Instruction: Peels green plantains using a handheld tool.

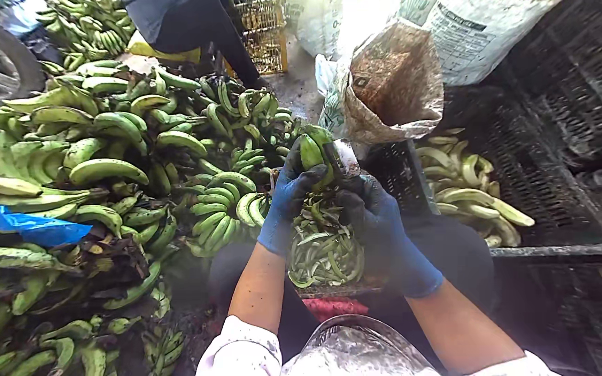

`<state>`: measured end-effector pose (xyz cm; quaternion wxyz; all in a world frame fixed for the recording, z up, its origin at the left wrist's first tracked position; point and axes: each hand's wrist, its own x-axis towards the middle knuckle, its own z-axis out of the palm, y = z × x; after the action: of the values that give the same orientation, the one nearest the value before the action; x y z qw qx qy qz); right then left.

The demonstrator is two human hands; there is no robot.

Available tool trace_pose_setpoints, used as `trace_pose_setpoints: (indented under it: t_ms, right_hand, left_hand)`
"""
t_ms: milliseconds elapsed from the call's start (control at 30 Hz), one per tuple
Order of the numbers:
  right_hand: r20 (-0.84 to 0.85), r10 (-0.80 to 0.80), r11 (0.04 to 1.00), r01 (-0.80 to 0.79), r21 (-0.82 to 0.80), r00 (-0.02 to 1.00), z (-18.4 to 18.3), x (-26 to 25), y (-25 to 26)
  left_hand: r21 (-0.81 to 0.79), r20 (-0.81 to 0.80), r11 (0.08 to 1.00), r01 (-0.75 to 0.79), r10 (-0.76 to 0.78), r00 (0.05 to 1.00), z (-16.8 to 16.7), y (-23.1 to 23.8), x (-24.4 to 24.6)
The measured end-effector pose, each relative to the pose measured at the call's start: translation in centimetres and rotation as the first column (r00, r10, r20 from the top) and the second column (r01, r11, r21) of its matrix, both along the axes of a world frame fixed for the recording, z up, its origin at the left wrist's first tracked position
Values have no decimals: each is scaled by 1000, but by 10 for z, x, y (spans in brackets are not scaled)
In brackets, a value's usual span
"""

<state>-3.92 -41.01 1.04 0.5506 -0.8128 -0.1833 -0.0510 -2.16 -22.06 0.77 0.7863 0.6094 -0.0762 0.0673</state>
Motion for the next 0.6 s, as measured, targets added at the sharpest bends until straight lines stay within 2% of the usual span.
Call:
trace_pose_setpoints:
  t_ms: [133,267,433,533,600]
  right_hand:
    - [35,-44,993,48,-108,998,13,3,-1]
    - [3,-51,989,51,-138,999,25,3,6]
    - [1,-50,992,49,-120,999,29,-3,7]
    - [4,-57,994,57,-90,998,26,-3,7]
    - [-6,-54,997,53,-61,999,24,-2,7]
  left_hand:
    - [131,41,991,30,-36,999,6,3,-10]
    - [304,117,953,12,-50,992,9,8,-20]
    - [505,271,857,-104,-43,962,0,15,-6]
    - [603,292,778,-176,-10,956,10,13,-18]
    - [604,292,774,-190,7,956,12,11,-21]
